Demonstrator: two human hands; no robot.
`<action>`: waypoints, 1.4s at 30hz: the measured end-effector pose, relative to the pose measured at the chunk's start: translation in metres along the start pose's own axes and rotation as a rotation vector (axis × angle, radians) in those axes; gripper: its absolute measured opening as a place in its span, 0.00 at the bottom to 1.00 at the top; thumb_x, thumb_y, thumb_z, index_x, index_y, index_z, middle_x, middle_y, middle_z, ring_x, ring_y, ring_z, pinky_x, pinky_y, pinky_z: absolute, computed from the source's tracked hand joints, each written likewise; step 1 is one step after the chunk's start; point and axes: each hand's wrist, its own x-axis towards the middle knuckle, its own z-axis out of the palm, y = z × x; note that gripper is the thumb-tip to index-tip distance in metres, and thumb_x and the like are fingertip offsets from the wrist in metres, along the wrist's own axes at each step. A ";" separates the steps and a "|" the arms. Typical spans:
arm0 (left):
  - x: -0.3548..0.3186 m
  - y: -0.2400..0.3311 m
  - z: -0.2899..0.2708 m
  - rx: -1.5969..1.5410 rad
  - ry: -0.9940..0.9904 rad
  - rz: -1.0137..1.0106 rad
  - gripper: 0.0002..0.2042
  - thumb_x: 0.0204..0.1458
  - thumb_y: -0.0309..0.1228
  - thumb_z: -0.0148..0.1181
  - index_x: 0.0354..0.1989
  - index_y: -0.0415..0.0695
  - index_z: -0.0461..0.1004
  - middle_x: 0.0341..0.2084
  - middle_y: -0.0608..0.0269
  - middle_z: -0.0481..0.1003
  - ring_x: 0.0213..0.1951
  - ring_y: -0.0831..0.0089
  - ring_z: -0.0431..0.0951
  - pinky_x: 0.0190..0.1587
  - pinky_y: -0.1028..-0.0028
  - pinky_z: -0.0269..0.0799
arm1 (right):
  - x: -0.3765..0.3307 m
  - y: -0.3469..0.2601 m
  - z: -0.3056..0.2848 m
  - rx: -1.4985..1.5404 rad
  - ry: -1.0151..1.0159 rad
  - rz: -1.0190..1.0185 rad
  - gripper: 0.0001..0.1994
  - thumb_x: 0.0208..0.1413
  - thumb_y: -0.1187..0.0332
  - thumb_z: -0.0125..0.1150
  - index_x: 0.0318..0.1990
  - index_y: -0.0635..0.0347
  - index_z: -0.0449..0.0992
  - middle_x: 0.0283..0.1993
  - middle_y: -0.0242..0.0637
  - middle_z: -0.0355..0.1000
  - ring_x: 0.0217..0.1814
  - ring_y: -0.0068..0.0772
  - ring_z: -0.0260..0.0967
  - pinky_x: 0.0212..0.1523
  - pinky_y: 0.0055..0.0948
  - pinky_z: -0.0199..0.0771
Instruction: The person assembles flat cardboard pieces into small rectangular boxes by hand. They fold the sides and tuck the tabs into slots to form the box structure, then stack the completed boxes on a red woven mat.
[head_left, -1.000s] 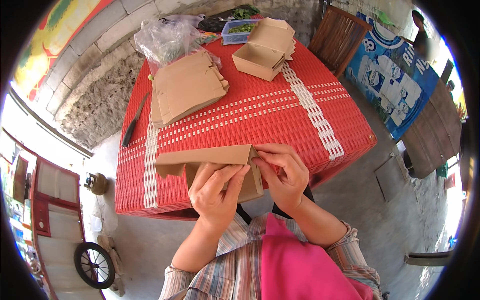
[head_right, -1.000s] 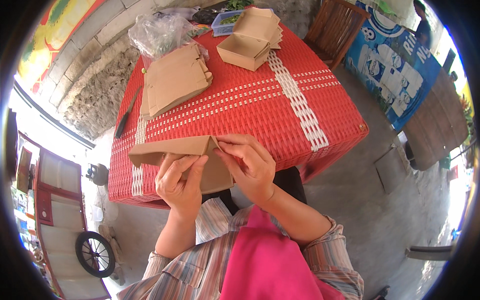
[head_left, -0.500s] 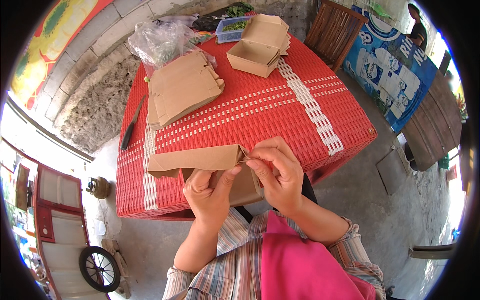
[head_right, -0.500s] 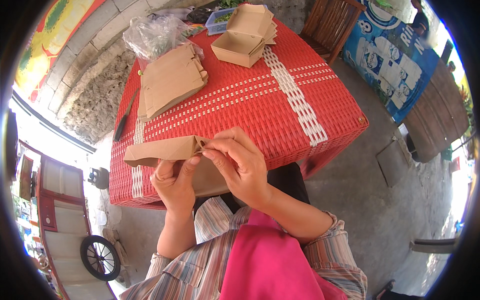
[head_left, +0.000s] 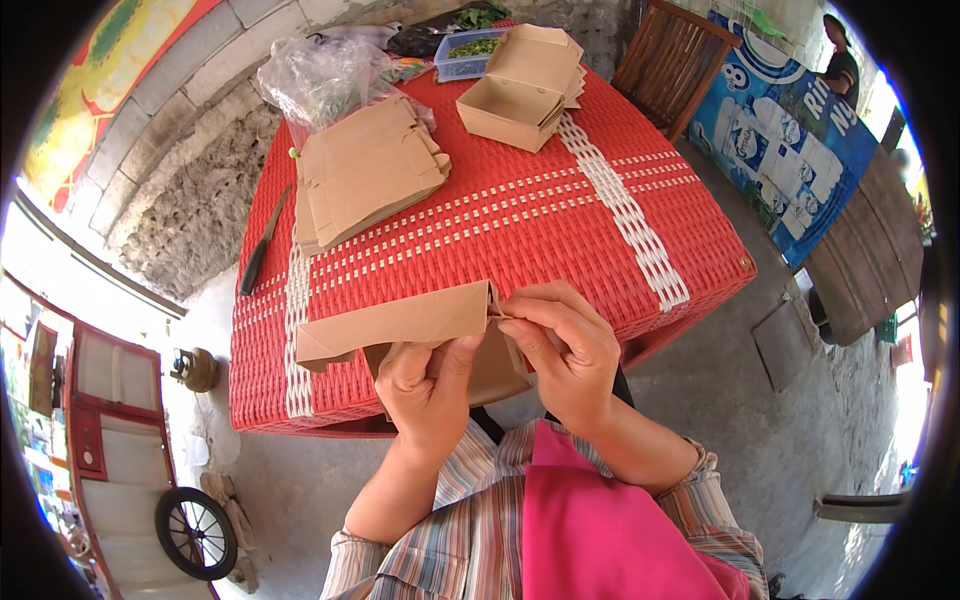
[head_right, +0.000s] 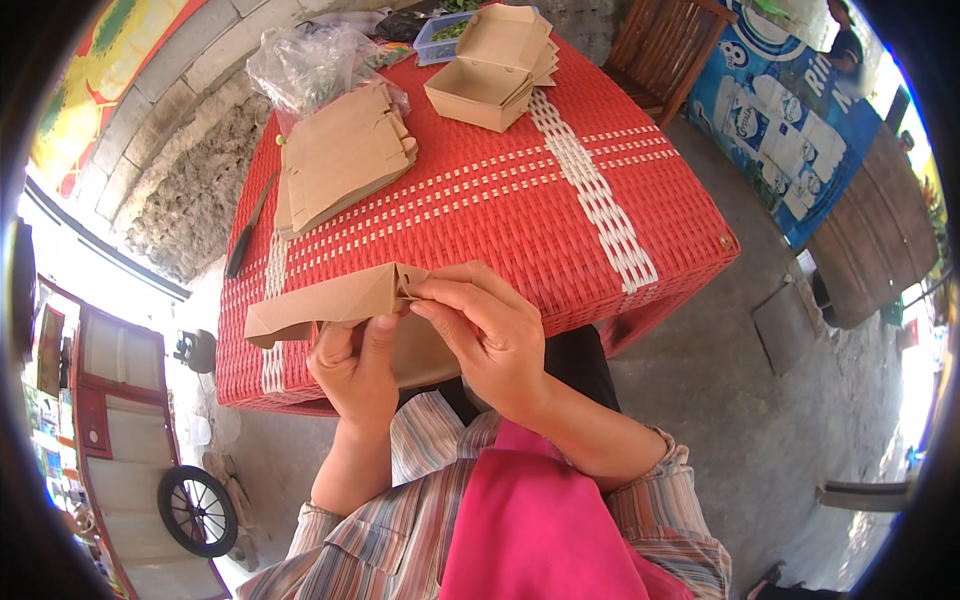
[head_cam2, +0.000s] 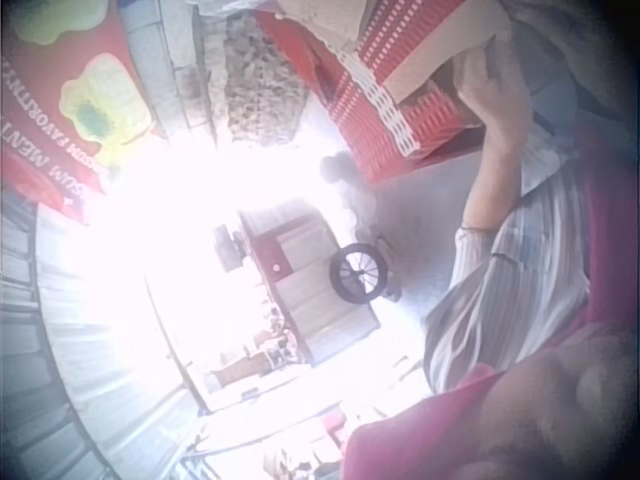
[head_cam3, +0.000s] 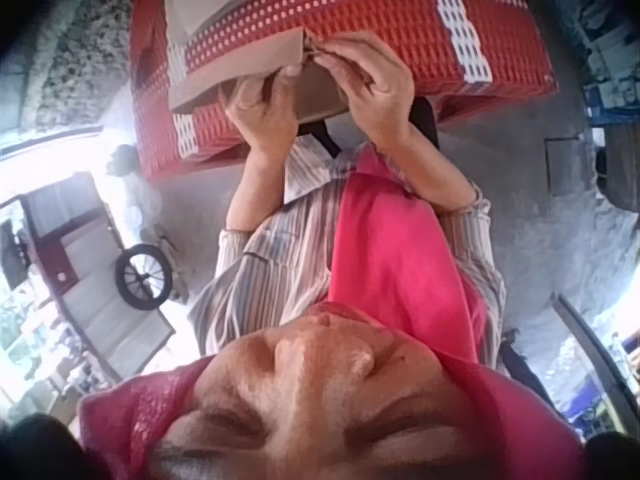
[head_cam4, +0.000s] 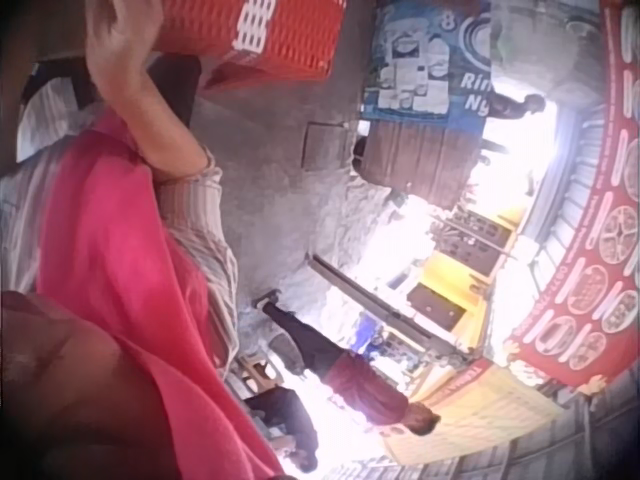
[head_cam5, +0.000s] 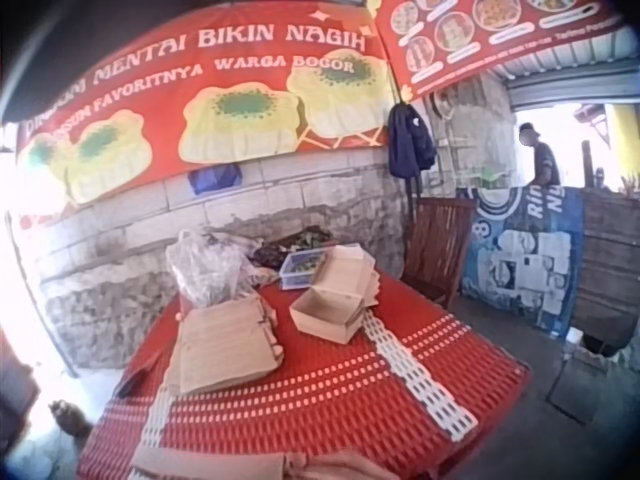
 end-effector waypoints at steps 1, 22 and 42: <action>0.000 -0.001 0.001 -0.132 0.021 -0.032 0.06 0.51 0.23 0.68 0.36 0.37 0.80 0.26 0.66 0.79 0.28 0.83 0.74 0.32 0.80 0.69 | -0.001 0.001 0.000 0.020 0.011 -0.002 0.08 0.49 0.80 0.67 0.38 0.65 0.78 0.35 0.39 0.75 0.33 0.31 0.73 0.31 0.25 0.72; 0.000 -0.008 0.002 -0.016 -0.009 0.080 0.06 0.52 0.21 0.63 0.38 0.39 0.80 0.21 0.65 0.75 0.21 0.77 0.70 0.26 0.77 0.64 | -0.001 0.000 0.006 -0.162 -0.016 -0.293 0.15 0.45 0.82 0.68 0.42 0.69 0.74 0.38 0.45 0.74 0.35 0.40 0.74 0.33 0.29 0.74; -0.008 0.007 -0.037 0.199 -0.112 0.573 0.14 0.46 0.18 0.63 0.43 0.35 0.75 0.35 0.54 0.78 0.36 0.61 0.78 0.39 0.69 0.73 | 0.016 0.050 -0.007 -0.270 0.216 -0.280 0.15 0.48 0.88 0.62 0.29 0.62 0.60 0.47 0.51 0.75 0.41 0.41 0.78 0.39 0.28 0.79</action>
